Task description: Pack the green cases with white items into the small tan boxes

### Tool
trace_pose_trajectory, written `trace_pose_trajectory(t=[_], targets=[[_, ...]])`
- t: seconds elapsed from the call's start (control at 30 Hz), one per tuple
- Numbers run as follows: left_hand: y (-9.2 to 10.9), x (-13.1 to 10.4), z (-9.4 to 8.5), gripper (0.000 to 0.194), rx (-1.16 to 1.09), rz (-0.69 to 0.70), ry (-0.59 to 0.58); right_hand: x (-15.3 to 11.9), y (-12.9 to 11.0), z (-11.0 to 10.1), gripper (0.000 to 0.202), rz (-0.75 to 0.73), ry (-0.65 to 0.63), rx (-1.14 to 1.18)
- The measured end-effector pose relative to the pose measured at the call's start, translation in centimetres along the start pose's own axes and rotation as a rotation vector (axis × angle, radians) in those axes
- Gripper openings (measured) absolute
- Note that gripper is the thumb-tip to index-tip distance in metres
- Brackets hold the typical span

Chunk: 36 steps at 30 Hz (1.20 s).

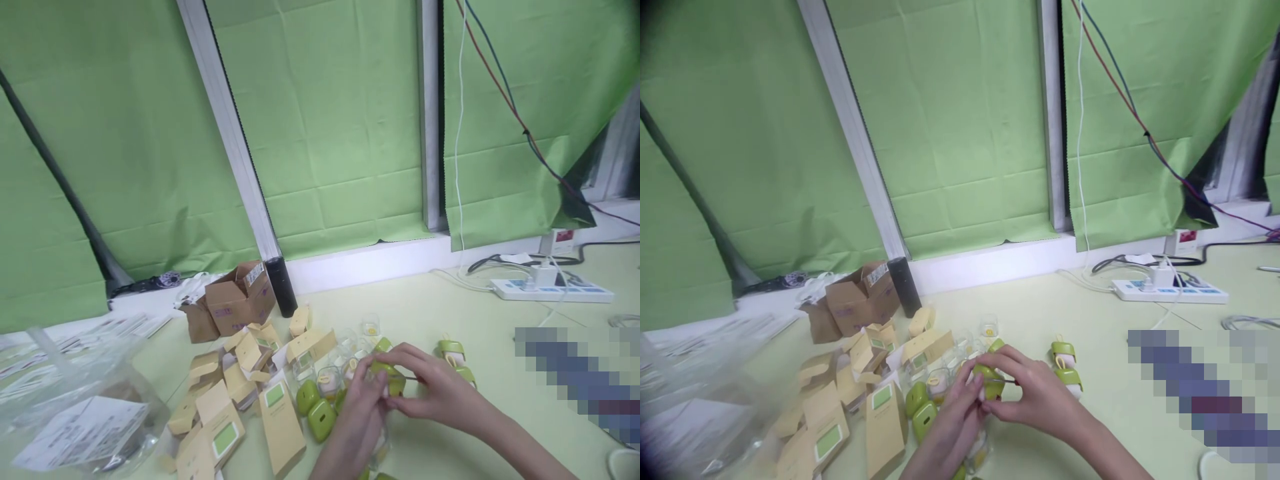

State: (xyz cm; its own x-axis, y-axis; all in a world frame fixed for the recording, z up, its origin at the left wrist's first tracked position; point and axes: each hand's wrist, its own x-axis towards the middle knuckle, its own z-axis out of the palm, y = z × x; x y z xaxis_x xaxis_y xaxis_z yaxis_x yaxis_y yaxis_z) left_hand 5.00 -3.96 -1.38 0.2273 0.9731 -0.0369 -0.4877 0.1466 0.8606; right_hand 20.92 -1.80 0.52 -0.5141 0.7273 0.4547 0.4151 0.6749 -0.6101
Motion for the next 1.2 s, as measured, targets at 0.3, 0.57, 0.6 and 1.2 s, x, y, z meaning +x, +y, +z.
trace_pose_trajectory(t=[0.3, 0.57, 0.6, 1.2], targets=[[0.9, -0.4, 0.2, 0.078, 0.259, -0.030, -0.063, -0.9, 0.7, 0.8, 0.050, -0.139, 0.110, -0.068], [-0.4, 0.0, 0.2, 0.087, 0.149, 0.021, 0.045, -1.3, 0.8, 2.4, 0.059, -0.151, 0.153, -0.287], [-0.5, 0.0, 0.2, 0.088, 0.148, 0.028, 0.054, -1.3, 0.7, 2.4, 0.059, -0.146, 0.146, -0.274], [3.0, 2.0, -3.6, 0.048, 0.668, 0.184, 0.021, -0.2, 2.7, -1.6, 0.034, 0.182, 0.317, -0.028]])
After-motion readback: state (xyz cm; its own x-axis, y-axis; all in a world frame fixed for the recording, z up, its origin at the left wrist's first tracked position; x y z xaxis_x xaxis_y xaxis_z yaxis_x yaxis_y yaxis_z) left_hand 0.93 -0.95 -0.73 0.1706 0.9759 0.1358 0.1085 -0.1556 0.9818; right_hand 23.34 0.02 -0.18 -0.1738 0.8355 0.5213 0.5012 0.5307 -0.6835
